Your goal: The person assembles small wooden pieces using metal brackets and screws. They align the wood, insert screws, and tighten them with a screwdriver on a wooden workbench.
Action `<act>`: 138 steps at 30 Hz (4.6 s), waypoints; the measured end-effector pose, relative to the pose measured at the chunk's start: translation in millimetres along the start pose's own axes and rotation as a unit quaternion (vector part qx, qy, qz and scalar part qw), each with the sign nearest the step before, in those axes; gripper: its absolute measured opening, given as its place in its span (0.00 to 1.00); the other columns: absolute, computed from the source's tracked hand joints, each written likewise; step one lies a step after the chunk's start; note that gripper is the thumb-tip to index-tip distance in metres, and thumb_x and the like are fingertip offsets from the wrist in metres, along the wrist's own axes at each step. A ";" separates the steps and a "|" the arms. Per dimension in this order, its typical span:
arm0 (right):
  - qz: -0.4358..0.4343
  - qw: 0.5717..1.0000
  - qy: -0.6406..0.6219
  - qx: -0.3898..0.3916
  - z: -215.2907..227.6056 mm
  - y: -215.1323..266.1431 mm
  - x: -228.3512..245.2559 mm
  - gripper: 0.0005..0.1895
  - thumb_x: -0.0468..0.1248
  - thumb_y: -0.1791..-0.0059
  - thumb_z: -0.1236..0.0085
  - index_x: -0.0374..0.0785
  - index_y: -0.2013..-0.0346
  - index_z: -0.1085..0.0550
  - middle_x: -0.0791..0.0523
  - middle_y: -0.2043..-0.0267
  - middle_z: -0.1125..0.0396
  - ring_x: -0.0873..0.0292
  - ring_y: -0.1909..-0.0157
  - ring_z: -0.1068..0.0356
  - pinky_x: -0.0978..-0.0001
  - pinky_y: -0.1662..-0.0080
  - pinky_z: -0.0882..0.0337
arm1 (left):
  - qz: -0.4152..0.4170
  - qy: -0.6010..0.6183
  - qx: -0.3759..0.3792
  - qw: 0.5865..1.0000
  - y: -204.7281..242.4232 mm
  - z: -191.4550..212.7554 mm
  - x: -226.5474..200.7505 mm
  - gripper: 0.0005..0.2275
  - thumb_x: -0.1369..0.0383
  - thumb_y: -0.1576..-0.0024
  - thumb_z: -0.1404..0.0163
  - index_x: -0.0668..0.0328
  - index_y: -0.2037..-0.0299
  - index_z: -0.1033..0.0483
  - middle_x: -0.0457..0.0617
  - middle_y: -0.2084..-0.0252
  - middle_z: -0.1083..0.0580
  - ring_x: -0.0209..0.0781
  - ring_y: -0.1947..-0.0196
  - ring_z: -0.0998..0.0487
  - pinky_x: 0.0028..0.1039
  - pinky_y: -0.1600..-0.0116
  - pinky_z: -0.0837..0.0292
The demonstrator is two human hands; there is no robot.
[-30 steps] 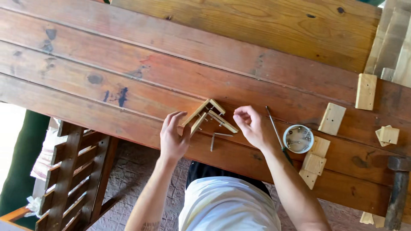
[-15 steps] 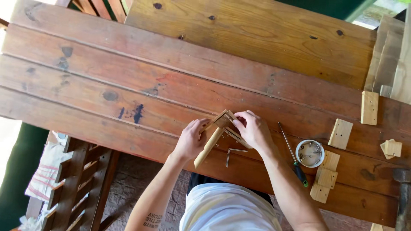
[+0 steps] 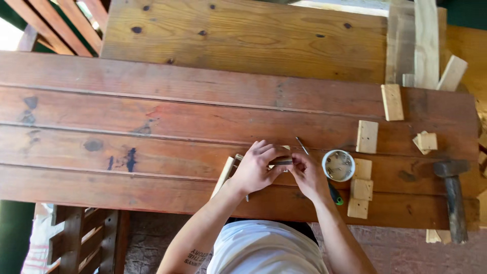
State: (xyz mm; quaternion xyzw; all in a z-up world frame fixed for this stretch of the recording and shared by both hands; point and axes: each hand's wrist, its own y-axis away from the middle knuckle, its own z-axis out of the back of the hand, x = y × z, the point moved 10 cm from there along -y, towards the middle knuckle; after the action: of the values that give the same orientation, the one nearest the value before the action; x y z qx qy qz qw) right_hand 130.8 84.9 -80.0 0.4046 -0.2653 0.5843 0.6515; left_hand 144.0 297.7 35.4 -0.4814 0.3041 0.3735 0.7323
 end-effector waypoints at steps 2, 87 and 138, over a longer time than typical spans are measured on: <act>-0.069 0.994 0.088 -0.006 13.2 11.7 -11.5 0.21 0.42 0.44 0.27 0.44 0.37 0.16 0.49 0.56 0.15 0.45 0.54 0.14 0.44 0.50 0.15 | 0.002 -0.009 0.042 0.999 -6.1 -29.0 -7.9 0.12 0.62 0.34 0.33 0.58 0.47 0.15 0.55 0.56 0.16 0.63 0.55 0.16 0.47 0.49 0.23; 0.352 0.892 0.077 -0.274 187.2 114.5 49.8 0.24 0.42 0.40 0.19 0.32 0.49 0.29 0.48 0.54 0.25 0.50 0.59 0.24 0.58 0.58 0.21 | -0.017 -0.303 -0.056 0.951 112.2 -176.0 43.6 0.07 0.66 0.31 0.40 0.48 0.48 0.09 0.49 0.46 0.23 0.54 0.39 0.18 0.42 0.38 0.17; 0.361 0.865 0.062 -0.344 177.9 165.5 -13.2 0.26 0.46 0.45 0.14 0.35 0.55 0.26 0.49 0.61 0.23 0.52 0.64 0.27 0.58 0.55 0.24 | 0.007 -0.290 -0.043 0.956 110.0 -172.1 40.7 0.07 0.65 0.32 0.37 0.47 0.48 0.08 0.49 0.46 0.23 0.57 0.40 0.17 0.43 0.39 0.17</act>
State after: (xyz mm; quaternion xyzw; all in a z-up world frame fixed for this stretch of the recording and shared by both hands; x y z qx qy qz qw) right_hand -10.5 -73.0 39.8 -0.0063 -0.5362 0.6740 0.5081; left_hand 58.7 176.0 -110.5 -0.3811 0.0653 0.5147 0.7652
